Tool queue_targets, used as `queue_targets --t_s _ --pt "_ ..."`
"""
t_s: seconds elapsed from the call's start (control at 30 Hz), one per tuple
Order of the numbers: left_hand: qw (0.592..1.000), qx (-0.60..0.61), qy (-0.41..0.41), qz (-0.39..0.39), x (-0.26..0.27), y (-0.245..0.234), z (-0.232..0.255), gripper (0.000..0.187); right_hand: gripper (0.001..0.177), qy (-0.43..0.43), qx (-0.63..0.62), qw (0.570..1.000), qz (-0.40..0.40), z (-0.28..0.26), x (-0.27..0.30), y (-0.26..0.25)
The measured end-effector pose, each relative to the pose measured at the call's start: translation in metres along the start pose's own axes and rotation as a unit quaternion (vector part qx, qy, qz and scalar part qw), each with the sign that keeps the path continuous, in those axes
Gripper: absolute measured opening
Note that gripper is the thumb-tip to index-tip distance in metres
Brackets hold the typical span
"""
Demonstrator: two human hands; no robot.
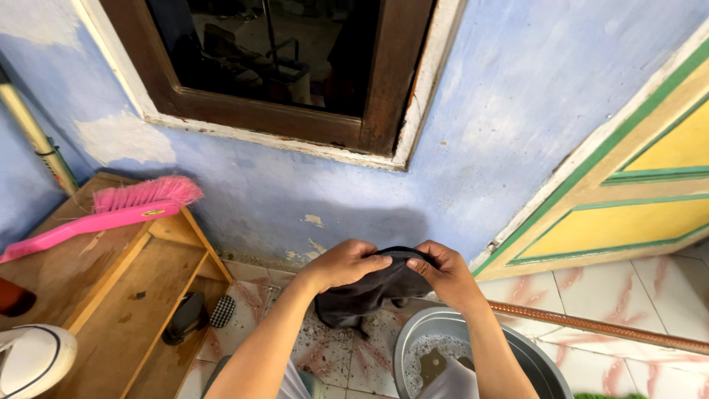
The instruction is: The person picks at debris on a window frame, washes a cloth in a bucket of soapy water, and wipes the glass pane and frame.
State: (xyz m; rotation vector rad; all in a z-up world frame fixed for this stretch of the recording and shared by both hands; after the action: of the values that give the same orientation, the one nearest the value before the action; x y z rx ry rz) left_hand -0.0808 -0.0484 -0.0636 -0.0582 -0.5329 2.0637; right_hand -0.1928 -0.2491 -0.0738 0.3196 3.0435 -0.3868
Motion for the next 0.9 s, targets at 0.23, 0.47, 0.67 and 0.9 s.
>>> queue_targets --t_s 0.23,0.47,0.67,0.9 --pt "0.909 0.398 -0.048 -0.112 0.009 -0.003 -0.015 0.036 0.021 -0.04 0.08 0.991 0.103 -0.047 -0.031 0.02" --pt "0.953 0.289 0.092 0.031 0.008 -0.025 0.026 0.05 0.047 -0.174 -0.045 0.983 0.034 -0.083 -0.025 0.031" --pt "0.912 0.402 0.075 0.023 0.005 -0.045 0.031 0.054 0.031 -0.093 0.111 0.988 0.059 -0.056 -0.037 0.038" --pt "0.987 0.108 -0.069 0.097 0.03 -0.06 0.015 0.034 0.031 0.024 0.151 0.987 -0.046 -0.059 -0.031 0.049"
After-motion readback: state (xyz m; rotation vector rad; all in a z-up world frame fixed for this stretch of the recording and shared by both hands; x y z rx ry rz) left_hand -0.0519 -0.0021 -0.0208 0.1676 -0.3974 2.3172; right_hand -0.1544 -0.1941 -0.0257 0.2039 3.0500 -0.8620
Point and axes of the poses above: each hand's wrist, its own x-axis away from the middle knuckle, its own y-axis out of the palm, z = x × y, the point moved 3 cm from there along -x, towards the middle knuckle, and after that the axes turned 1 degree about -z, right-handed, at the moved point
